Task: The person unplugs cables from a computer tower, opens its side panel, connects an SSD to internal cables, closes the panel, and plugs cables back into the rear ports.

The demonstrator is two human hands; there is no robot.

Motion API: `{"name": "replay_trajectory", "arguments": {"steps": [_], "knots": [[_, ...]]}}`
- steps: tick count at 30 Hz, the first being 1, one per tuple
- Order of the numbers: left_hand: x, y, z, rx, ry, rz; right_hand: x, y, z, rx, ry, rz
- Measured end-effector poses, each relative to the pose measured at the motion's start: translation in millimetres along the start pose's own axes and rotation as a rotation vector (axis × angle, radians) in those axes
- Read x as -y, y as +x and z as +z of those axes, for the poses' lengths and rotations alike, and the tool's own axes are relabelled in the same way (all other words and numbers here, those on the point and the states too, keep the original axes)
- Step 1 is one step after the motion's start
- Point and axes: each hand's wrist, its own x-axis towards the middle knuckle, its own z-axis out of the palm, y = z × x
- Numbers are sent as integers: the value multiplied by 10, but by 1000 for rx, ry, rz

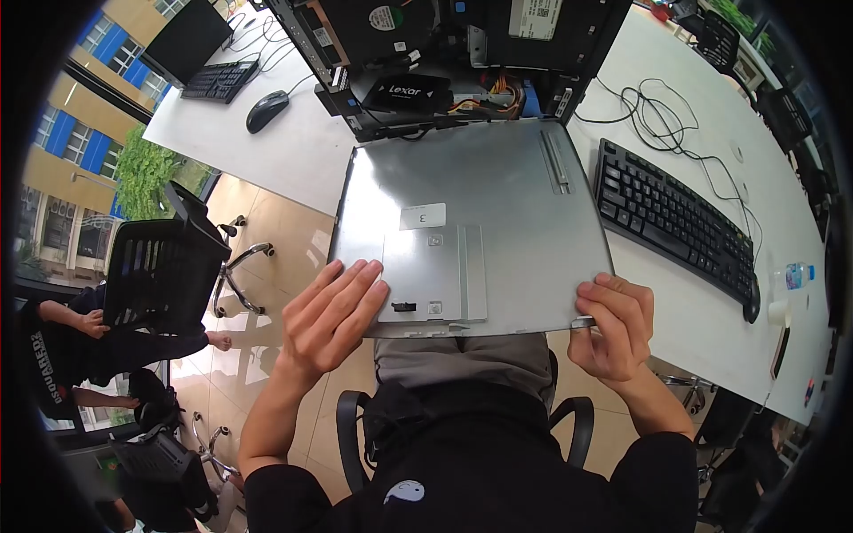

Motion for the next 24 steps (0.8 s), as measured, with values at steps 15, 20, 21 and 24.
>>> {"name": "replay_trajectory", "arguments": {"steps": [15, 20, 21, 24], "knots": [[-74, 305, -238, 14, 11, -2, -230, 417, -1, 62, -19, 9], [-53, 357, -335, 23, -3, 5, -201, 403, 8, 14, -12, -29], [-60, 368, -360, 26, -2, 2, -193, 396, -4, 14, -5, -33], [-71, 381, -436, 43, -10, -17, -164, 346, -22, 33, -6, -26]]}}
